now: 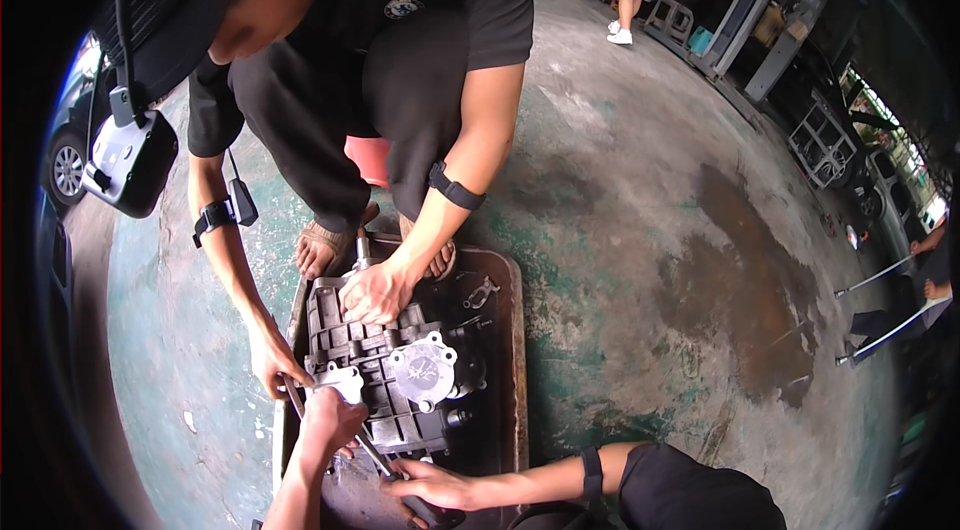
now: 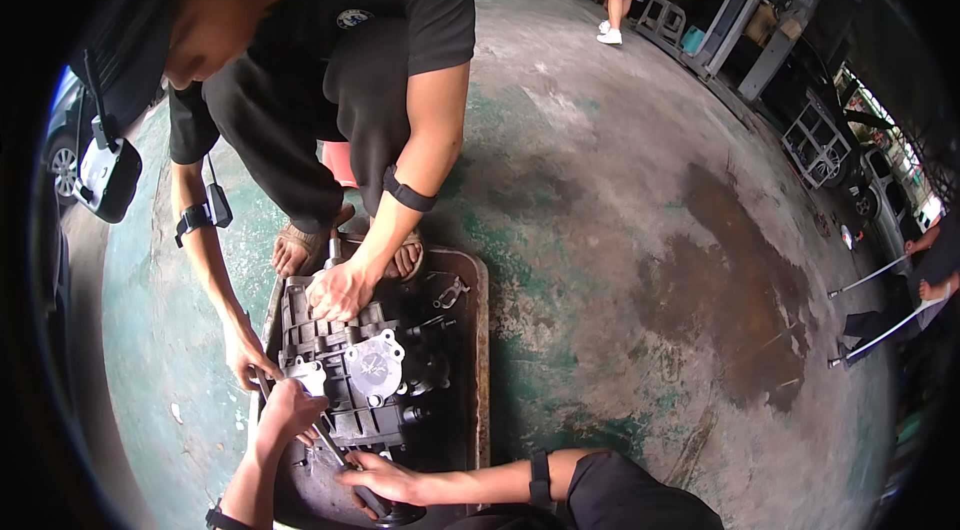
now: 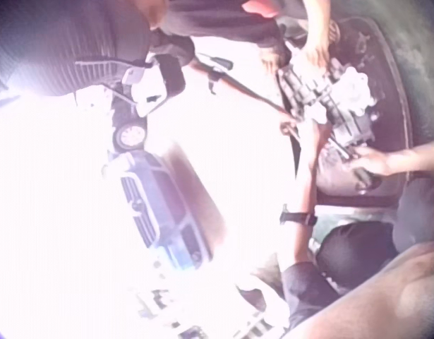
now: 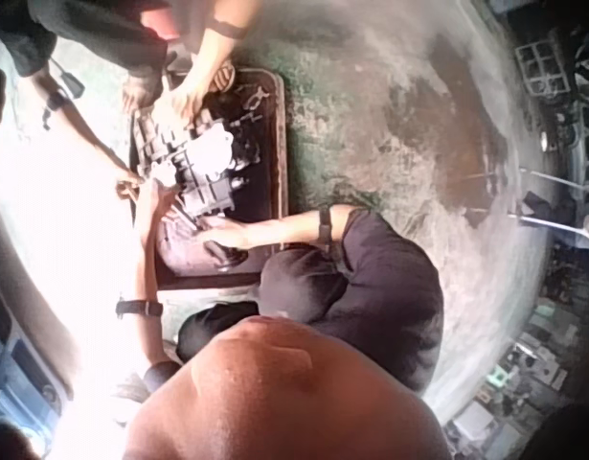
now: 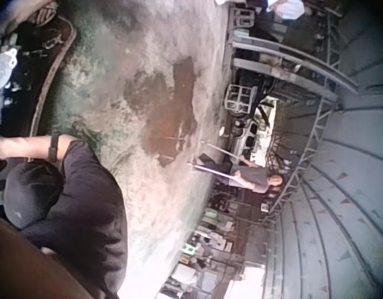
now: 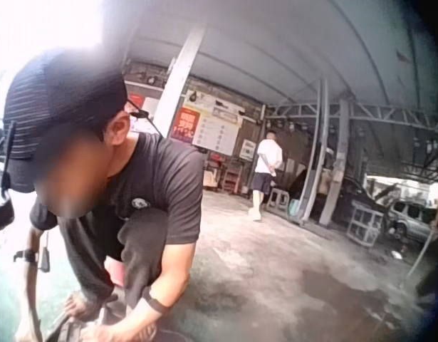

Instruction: The person uses a ratchet and wrench to loosen and remove bolts from a transmission casing. They then lift off a cover plate to expose internal components. The work is performed on a metal tray with another person assisting by holding the unit.

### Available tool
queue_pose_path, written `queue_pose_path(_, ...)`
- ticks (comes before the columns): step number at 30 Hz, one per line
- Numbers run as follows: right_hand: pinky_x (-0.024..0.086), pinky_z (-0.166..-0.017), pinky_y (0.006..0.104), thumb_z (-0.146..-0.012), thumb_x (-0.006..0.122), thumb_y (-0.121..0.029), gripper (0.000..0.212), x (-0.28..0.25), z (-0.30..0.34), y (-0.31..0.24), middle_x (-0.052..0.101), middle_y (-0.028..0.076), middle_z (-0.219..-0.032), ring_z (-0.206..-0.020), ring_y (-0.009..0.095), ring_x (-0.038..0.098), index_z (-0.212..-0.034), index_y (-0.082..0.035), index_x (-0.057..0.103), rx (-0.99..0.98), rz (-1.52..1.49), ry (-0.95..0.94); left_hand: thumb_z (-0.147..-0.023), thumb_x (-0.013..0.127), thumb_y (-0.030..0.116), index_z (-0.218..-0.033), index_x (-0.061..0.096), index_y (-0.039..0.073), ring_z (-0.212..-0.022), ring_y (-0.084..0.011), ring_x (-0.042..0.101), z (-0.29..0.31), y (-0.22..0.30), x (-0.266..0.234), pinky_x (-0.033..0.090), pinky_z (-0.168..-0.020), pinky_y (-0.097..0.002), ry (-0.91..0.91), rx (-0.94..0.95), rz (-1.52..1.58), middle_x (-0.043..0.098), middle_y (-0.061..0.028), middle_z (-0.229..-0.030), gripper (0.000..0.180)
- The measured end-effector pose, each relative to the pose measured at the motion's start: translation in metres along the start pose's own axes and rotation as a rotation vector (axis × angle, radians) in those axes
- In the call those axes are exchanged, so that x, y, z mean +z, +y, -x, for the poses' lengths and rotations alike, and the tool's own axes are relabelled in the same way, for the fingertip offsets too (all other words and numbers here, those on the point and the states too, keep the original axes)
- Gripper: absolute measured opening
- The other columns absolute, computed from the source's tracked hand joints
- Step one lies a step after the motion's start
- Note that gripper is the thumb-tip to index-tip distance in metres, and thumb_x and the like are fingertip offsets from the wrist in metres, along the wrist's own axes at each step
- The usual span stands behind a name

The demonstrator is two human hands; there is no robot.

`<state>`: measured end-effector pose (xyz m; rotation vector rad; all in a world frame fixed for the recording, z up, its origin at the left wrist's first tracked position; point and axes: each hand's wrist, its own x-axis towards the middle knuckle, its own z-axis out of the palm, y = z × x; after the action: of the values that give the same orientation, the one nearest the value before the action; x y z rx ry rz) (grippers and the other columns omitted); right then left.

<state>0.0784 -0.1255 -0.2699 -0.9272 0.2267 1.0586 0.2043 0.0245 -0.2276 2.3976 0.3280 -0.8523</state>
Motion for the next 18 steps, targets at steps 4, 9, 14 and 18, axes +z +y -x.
queue_pose_path(4, 0.040, -0.040, 0.0282, -0.098, 0.044, -0.043, 0.034, 0.008, -0.016, 0.036, 0.047, 0.002, -0.060, -0.044, 0.016, 0.048, -0.101, -0.010, 0.053, -0.078, -0.357, 0.036, -0.074, 0.072, 0.021, -0.072, 0.063, -0.010, -0.065, -0.0342, 0.067, -0.010, -0.001, 0.006, 0.053, -0.058, -0.0425, 0.103, 0.141, -0.062, 0.062, -0.0273, -0.065, 0.032)
queue_pose_path(9, 0.048, -0.047, 0.0283, -0.097, 0.048, -0.038, 0.031, 0.036, -0.073, 0.075, 0.058, 0.003, -0.063, -0.052, 0.015, 0.058, -0.088, -0.010, 0.059, -0.305, -0.240, -0.022, -0.069, 0.075, 0.021, -0.082, 0.066, -0.009, -0.083, -0.0393, 0.067, -0.025, -0.005, 0.020, 0.053, -0.072, -0.0448, 0.201, 0.190, -0.365, 0.065, -0.0299, -0.083, 0.034)
queue_pose_path(14, 0.042, -0.045, 0.0279, -0.101, 0.037, -0.044, 0.037, 0.044, -0.056, 0.053, 0.046, 0.002, -0.064, -0.049, 0.013, 0.047, -0.089, -0.010, 0.043, -0.325, -0.304, -0.080, -0.068, 0.062, 0.014, -0.082, 0.067, -0.006, -0.084, -0.0419, 0.066, -0.037, -0.019, 0.021, 0.053, -0.077, -0.0449, 0.199, 0.201, -0.330, 0.065, -0.0303, -0.084, 0.025)
queue_pose_path(18, 0.030, -0.034, 0.0258, -0.098, 0.038, -0.052, 0.041, 0.019, 0.002, -0.013, 0.038, -0.001, -0.059, -0.039, 0.009, 0.033, -0.099, -0.012, 0.046, 0.088, -0.038, 0.171, -0.072, 0.067, 0.011, -0.085, 0.065, -0.006, -0.074, -0.0334, 0.069, -0.058, -0.031, 0.012, 0.057, -0.064, -0.0413, -0.118, 0.382, -0.271, 0.066, -0.0246, -0.080, 0.021)
